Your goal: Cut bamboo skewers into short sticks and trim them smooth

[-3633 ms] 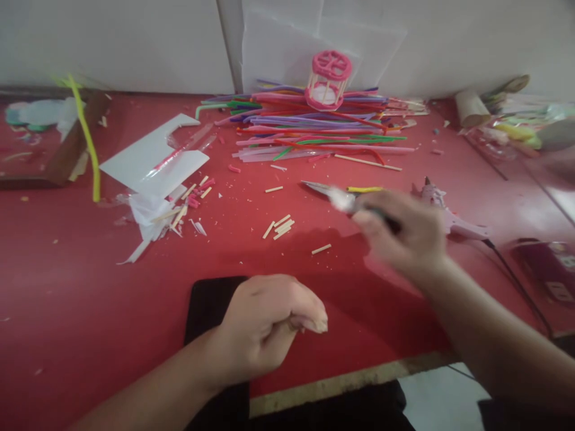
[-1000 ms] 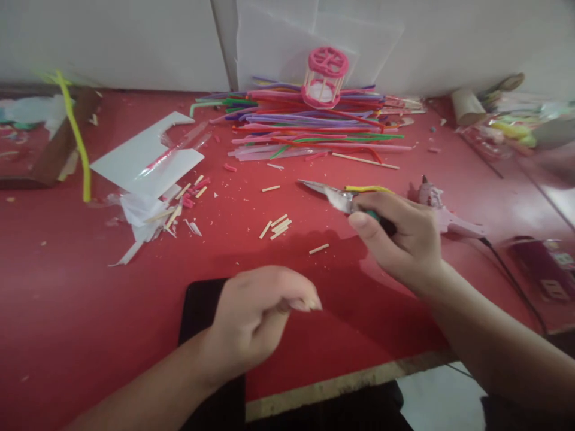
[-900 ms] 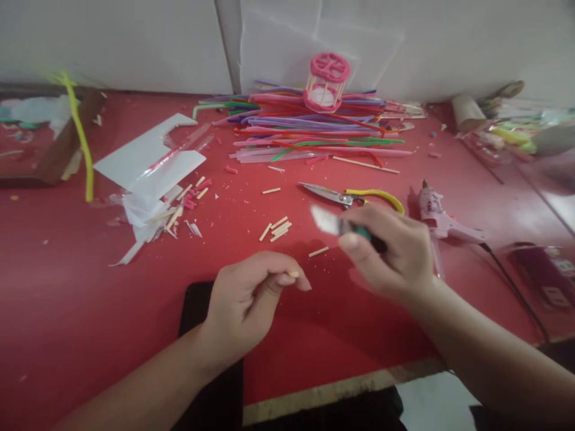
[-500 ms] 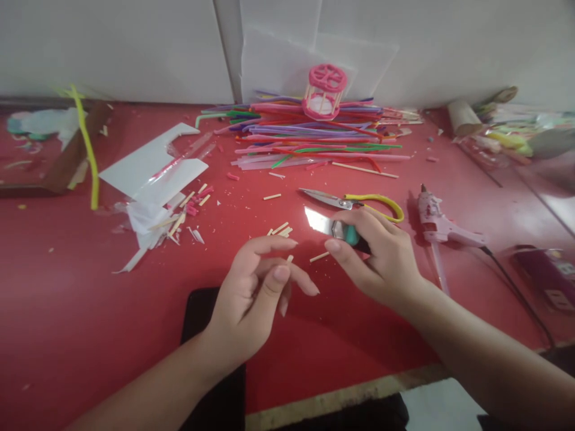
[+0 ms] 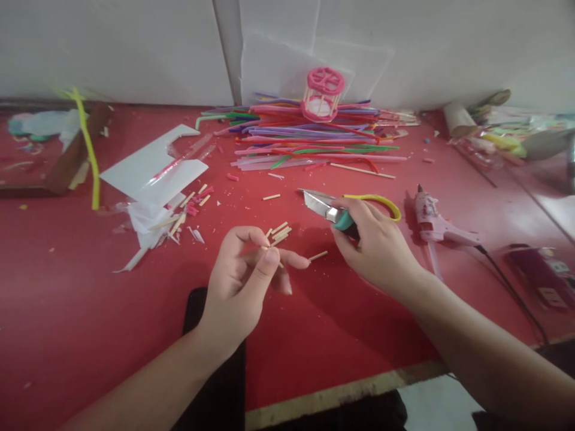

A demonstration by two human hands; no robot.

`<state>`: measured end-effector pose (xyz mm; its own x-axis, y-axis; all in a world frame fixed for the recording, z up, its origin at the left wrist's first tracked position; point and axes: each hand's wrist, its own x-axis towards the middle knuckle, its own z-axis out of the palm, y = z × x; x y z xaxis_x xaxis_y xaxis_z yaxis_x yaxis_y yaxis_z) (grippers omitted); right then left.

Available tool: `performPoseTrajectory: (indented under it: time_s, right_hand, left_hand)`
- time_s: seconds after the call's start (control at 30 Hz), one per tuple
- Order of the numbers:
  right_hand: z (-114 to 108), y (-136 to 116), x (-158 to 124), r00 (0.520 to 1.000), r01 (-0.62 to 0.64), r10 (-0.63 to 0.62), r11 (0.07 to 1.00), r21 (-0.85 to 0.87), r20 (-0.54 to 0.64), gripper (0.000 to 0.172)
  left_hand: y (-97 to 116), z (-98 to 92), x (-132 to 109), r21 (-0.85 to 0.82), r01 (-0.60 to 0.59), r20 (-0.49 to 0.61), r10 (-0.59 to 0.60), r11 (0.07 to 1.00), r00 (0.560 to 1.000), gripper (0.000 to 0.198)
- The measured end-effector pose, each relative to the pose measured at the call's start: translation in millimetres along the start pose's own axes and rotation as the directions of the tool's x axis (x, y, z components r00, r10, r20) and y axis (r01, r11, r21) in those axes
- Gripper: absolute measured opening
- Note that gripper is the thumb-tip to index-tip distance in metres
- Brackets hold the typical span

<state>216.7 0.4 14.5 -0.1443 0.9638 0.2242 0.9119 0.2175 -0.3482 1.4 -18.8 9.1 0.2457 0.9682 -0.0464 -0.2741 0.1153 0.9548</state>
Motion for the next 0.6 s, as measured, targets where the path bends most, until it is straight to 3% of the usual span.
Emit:
performPoseTrajectory:
  time_s: [0.3,0.37,0.43,0.5,0.6]
  right_hand:
    - [7,18,6,0.999,-0.016,0.031,0.930,-0.367,0.034,0.044]
    - [9,25,7,0.999,-0.010,0.027,0.925,-0.380,0.039,0.045]
    - [11,29,7,0.999,-0.005,0.023,0.929,-0.369,0.045,0.046]
    - [11,30,8,0.999,-0.004,0.019,0.937,-0.348,0.041,0.047]
    - [12,31,8,1.000,0.001,0.008,0.945,-0.328,0.027,0.046]
  left_hand:
    - [2,-0.4,6,-0.056,0.078,-0.134,-0.085,0.995,0.987,0.008]
    - [1,0.0,5,-0.006,0.043,-0.172,-0.043,0.999,0.984,0.008]
    - [0,0.1,3,0.152,-0.032,-0.197,0.062,0.988,0.979,0.007]
    - [-2,0.0,2,0.427,-0.134,-0.116,0.202,0.894,0.973,0.004]
    - [-5,-0.2,1,0.725,-0.307,0.168,0.275,0.617,0.947,0.007]
